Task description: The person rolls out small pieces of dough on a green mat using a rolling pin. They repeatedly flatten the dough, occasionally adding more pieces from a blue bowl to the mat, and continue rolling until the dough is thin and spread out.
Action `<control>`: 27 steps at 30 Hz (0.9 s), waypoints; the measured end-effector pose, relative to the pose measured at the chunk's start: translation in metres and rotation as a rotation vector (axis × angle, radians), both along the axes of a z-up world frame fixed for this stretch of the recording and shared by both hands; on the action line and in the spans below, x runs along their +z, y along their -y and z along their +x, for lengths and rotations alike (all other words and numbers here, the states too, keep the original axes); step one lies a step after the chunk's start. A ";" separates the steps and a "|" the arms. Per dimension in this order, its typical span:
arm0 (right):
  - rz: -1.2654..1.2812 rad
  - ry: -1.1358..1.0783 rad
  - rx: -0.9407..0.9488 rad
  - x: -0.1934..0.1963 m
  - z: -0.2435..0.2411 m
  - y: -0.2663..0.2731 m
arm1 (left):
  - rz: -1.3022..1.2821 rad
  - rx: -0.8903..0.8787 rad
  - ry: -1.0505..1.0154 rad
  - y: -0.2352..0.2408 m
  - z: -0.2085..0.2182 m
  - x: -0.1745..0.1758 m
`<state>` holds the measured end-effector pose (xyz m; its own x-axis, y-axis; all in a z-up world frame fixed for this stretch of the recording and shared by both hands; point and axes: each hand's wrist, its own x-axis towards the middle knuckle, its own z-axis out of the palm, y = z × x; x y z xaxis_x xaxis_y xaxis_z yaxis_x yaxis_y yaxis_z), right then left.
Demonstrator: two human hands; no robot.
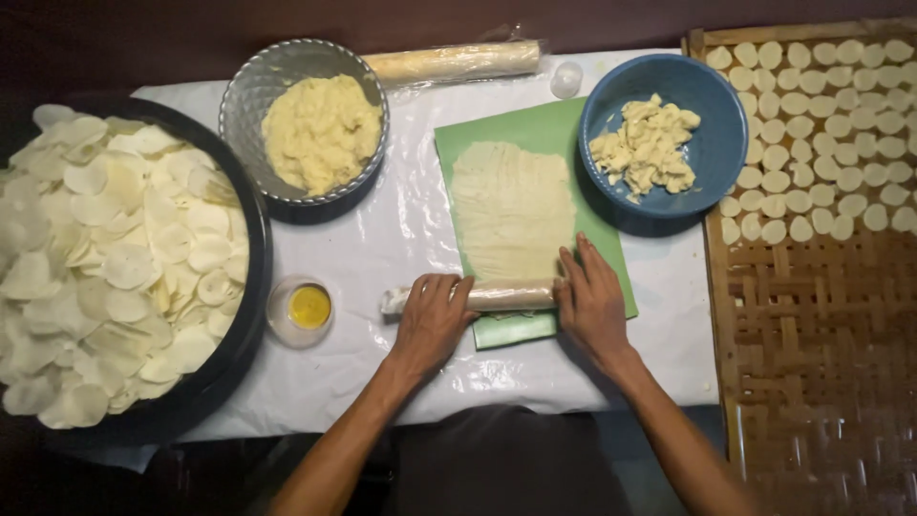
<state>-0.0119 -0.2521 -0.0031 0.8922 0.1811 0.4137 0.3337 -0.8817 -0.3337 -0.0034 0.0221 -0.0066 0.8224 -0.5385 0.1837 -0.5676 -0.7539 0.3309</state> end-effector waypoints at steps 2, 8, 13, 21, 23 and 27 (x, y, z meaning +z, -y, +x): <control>0.015 0.009 -0.005 0.009 0.001 -0.001 | 0.005 0.011 0.038 0.002 -0.002 0.015; 0.029 -0.031 -0.046 -0.001 -0.017 0.002 | -0.002 0.053 0.037 0.007 -0.046 0.009; -0.174 -0.049 -0.090 -0.001 -0.011 -0.013 | -0.005 0.159 0.109 0.022 -0.064 -0.004; -0.239 -0.208 -0.115 -0.007 0.030 -0.017 | 0.128 0.339 -0.046 0.034 -0.015 0.014; -0.187 -0.256 -0.120 -0.009 0.048 -0.019 | 0.155 0.358 -0.127 0.033 0.013 0.014; -0.150 -0.246 -0.138 -0.008 0.048 -0.020 | 0.142 0.349 -0.061 0.030 0.022 0.013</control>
